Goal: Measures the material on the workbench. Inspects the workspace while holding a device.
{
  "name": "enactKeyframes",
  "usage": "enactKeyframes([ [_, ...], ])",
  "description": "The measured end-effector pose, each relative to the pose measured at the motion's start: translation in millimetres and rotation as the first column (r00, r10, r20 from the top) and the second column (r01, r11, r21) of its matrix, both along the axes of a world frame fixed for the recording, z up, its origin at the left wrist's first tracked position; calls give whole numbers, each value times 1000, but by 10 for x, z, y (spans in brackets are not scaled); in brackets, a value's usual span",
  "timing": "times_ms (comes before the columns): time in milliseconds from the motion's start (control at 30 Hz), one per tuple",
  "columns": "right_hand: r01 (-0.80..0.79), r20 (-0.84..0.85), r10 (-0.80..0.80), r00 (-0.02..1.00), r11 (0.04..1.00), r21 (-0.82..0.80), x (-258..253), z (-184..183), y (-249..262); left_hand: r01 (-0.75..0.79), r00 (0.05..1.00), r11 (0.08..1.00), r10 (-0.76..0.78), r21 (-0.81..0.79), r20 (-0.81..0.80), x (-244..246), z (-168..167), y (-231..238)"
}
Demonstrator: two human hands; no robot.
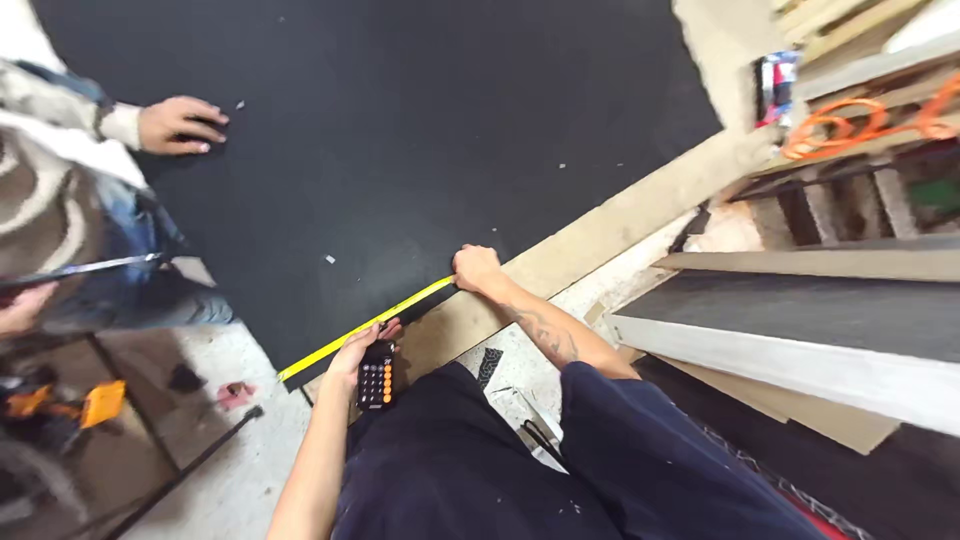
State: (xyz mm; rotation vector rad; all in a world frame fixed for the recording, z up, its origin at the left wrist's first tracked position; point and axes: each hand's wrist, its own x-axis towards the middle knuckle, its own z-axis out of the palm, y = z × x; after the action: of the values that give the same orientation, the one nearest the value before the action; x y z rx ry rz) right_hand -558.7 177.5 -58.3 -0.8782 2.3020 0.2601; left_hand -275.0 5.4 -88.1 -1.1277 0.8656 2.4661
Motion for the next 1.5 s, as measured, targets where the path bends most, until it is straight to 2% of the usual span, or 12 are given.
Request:
enactKeyframes([
  [200,-61,-36,60,998,998,-36,49,-249,65,-21,999,999,22,-25,31,119,43,29],
  [500,-69,-45,69,997,998,-2,-47,-259,-46,-93,996,996,93,17,-16,72,69,-4],
  [833,-68,-11,69,998,997,35,-11,-260,-18,-66,998,998,66,-8,-10,111,43,48],
  [1000,-109,38,113,993,990,-92,-170,-244,15,-64,998,998,63,-27,-20,42,42,-35],
  [1100,-84,172,135,976,958,-273,-300,-309,200,-43,999,998,44,-53,10,76,51,22],
  [1167,-23,234,136,963,903,-430,-461,-278,298,-45,999,998,45,-44,-12,80,17,14],
  [1267,30,235,124,964,829,-559,-721,-65,510,-65,998,997,64,-36,-20,90,7,-2],
  [1400,-2,133,74,988,879,-476,-1184,236,1053,-77,997,995,77,-70,1,53,19,9],
  [1500,-81,64,112,992,927,-366,-1561,114,1393,-62,997,992,66,-106,31,39,-15,41],
])
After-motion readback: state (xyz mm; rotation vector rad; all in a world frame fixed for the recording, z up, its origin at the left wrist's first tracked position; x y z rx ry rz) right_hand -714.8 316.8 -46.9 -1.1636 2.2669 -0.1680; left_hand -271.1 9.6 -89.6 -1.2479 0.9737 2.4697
